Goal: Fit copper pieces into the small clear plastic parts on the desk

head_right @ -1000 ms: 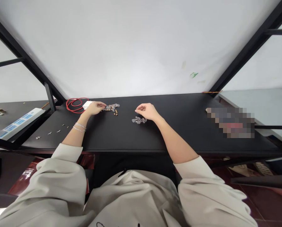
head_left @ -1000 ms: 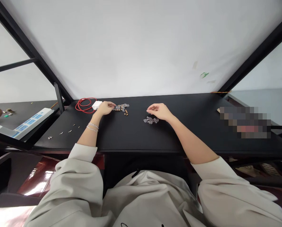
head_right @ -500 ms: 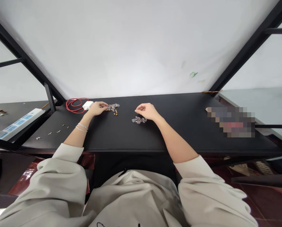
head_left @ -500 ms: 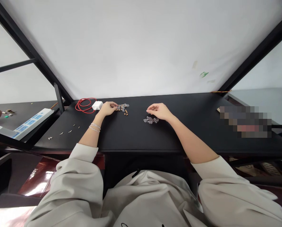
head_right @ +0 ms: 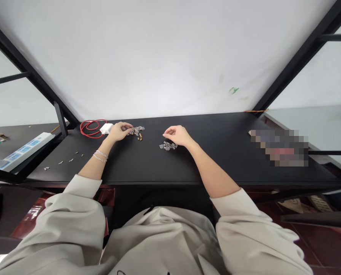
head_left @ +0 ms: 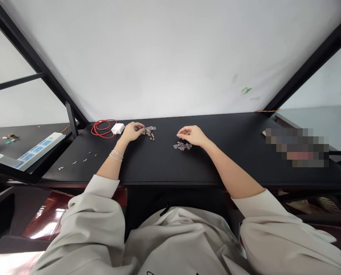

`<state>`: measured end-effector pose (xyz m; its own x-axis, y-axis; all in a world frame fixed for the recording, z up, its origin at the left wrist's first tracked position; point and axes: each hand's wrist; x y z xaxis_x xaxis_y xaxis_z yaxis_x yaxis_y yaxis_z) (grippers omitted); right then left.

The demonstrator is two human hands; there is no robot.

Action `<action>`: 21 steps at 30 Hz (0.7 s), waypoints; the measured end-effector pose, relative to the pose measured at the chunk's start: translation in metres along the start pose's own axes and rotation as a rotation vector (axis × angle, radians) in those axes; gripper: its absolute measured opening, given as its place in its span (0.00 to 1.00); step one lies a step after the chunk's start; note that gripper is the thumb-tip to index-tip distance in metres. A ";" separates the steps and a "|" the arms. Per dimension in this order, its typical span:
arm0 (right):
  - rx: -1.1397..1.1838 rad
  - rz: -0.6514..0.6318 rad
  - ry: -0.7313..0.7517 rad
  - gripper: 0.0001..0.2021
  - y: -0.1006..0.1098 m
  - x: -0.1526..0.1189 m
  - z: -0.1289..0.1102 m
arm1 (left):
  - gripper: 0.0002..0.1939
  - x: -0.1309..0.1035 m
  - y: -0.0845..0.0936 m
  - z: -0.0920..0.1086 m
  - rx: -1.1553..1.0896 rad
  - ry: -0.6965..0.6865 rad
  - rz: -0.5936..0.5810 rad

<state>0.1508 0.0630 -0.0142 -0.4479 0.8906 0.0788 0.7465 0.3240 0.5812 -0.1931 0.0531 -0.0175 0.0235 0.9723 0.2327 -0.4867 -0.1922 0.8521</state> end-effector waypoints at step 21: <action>-0.005 -0.003 -0.012 0.07 0.000 0.000 0.000 | 0.12 -0.002 -0.006 0.016 0.040 -0.043 -0.022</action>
<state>0.1511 0.0627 -0.0142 -0.4443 0.8933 0.0675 0.7426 0.3251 0.5855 -0.1766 0.0503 -0.0154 0.0718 0.9699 0.2328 -0.4502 -0.1767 0.8753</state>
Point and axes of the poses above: each hand's wrist, its own x-axis towards the middle knuckle, its own y-axis out of the back of the hand, z = x × y, and after that the axes turned 6 degrees about -z, right-handed
